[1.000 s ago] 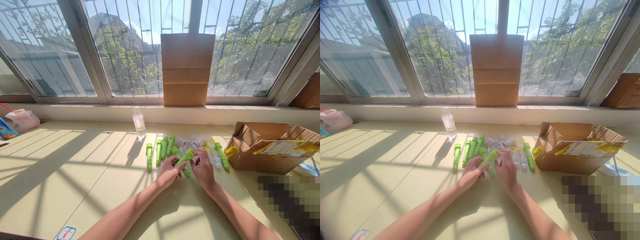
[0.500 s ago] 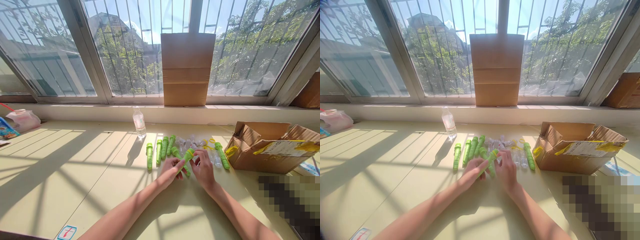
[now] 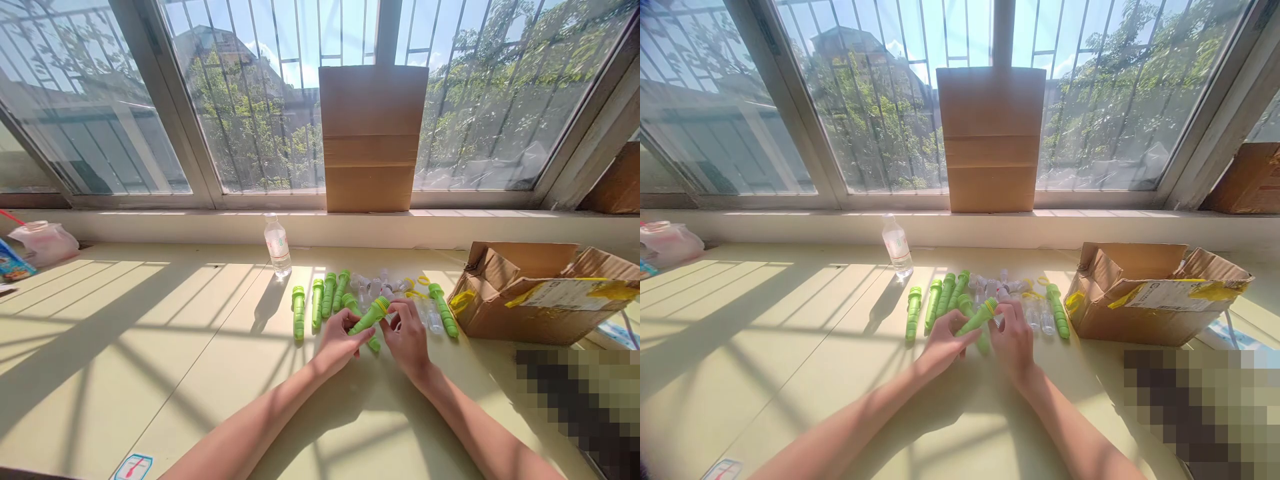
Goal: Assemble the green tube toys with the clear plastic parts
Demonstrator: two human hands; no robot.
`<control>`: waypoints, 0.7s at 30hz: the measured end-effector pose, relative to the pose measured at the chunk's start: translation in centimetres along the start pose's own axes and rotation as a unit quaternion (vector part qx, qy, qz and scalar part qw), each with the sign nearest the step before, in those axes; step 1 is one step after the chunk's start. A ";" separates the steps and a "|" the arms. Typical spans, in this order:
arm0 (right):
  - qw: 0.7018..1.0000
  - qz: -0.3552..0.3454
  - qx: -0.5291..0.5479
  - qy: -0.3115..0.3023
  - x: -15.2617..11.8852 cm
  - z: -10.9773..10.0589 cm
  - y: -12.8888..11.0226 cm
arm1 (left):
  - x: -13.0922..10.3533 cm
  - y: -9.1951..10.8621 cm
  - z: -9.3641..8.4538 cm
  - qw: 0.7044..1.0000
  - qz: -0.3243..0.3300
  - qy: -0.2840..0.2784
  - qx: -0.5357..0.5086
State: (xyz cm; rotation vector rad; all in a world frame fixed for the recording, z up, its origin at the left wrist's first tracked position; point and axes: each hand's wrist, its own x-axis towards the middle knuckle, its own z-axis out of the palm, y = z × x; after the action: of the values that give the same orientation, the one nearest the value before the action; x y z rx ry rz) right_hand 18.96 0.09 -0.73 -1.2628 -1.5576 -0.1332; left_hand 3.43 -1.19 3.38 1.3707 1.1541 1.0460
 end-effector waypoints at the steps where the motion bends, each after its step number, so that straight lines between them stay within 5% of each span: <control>1: 1.000 0.002 -0.004 -0.005 0.0 0.0 0.0 | -0.1 0.1 0.0 1.000 -0.002 -0.001 -0.003; 21: 1.000 0.004 -0.001 -0.022 -0.1 0.0 0.1 | 0.2 -0.1 -0.5 0.991 -0.067 -0.080 -0.085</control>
State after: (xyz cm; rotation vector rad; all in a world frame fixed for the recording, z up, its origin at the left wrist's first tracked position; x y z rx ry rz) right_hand 19.02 0.00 -0.84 -1.2820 -1.5895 -0.1033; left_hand 2.98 -0.92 3.30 1.2025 1.0014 0.8997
